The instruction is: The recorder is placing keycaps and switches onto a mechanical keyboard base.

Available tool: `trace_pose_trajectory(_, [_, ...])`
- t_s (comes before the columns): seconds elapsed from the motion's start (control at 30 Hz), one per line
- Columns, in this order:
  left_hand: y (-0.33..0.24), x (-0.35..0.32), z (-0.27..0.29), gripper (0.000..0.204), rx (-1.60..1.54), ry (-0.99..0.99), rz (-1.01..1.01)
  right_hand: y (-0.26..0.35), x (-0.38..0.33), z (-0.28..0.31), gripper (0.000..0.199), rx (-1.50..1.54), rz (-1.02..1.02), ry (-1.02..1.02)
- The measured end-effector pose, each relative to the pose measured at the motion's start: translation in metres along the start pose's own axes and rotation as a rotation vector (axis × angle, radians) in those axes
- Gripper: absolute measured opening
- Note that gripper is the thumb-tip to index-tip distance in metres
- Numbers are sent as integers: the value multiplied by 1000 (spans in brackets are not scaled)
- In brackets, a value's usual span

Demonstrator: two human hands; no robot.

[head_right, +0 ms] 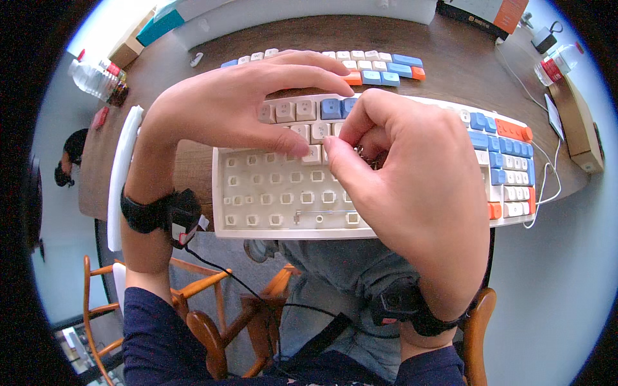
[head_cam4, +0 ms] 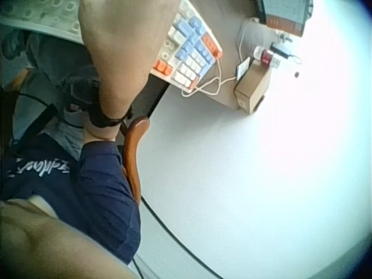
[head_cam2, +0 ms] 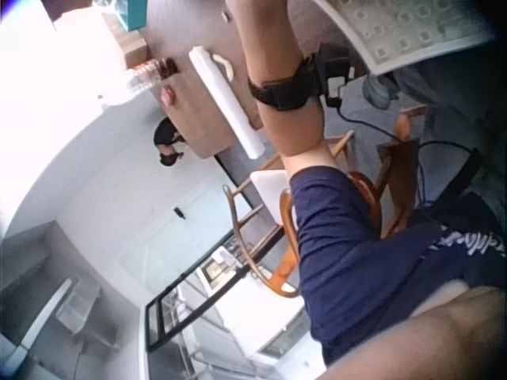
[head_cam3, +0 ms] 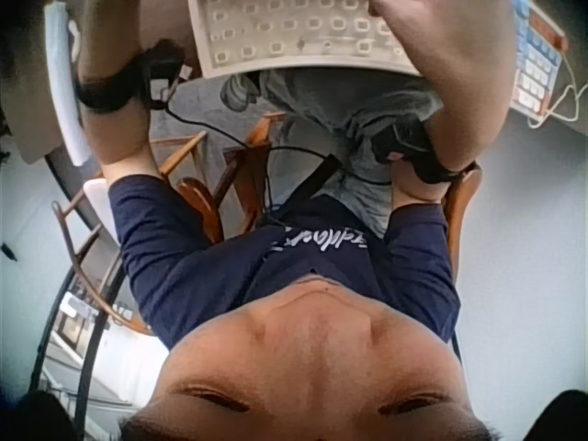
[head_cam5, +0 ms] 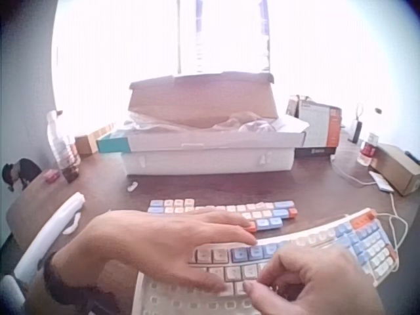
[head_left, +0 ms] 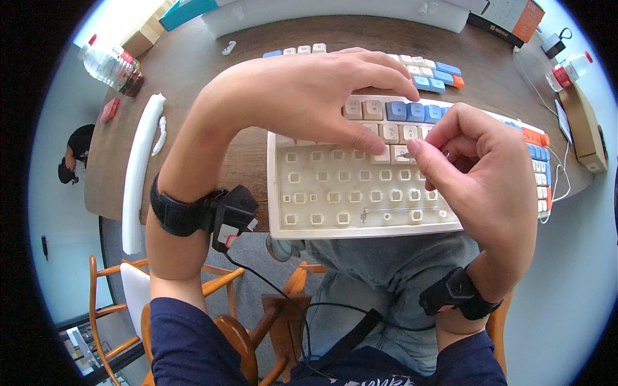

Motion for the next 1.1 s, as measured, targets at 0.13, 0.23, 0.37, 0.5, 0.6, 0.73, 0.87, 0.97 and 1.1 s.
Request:
trace_pose_trajectory(0.13, [8,5,-4,61,-34,-7,-18,4,1,-6,14,-28,6,-25])
trace_pose_trajectory(0.23, [8,2,-4,63,-53,-6,35,6,1,-9,14,-21,57,-34])
trace_pose_trajectory(0.37, [9,3,-4,62,-77,23,62,3,2,-9,13,12,39,-40])
trace_pose_trajectory(0.5, [12,4,-6,62,-69,10,40,5,2,-9,11,-81,45,-56])
trace_pose_trajectory(0.6, [16,4,-7,62,-22,-22,35,6,4,-13,11,-98,38,-64])
trace_pose_trajectory(0.73, [12,4,-8,62,-76,9,55,6,4,-14,12,-146,61,-90])
trace_pose_trajectory(0.87, [12,3,-8,63,-85,12,64,10,4,-17,11,-208,108,-128])
trace_pose_trajectory(0.97, [12,2,-8,63,-67,9,73,12,5,-20,11,-281,150,-171])
trace_pose_trajectory(1.1, [13,6,-10,63,-66,5,74,14,3,-23,12,-402,164,-169])
Point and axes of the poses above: each hand's wrist, its own x-axis towards the middle knuckle, its own z-axis out of the back of the hand, y = z × x, the point moved 4 cm from there along x, towards the middle knuckle, and after that the axes turned 12 degrees about y, right-handed, at the moved point
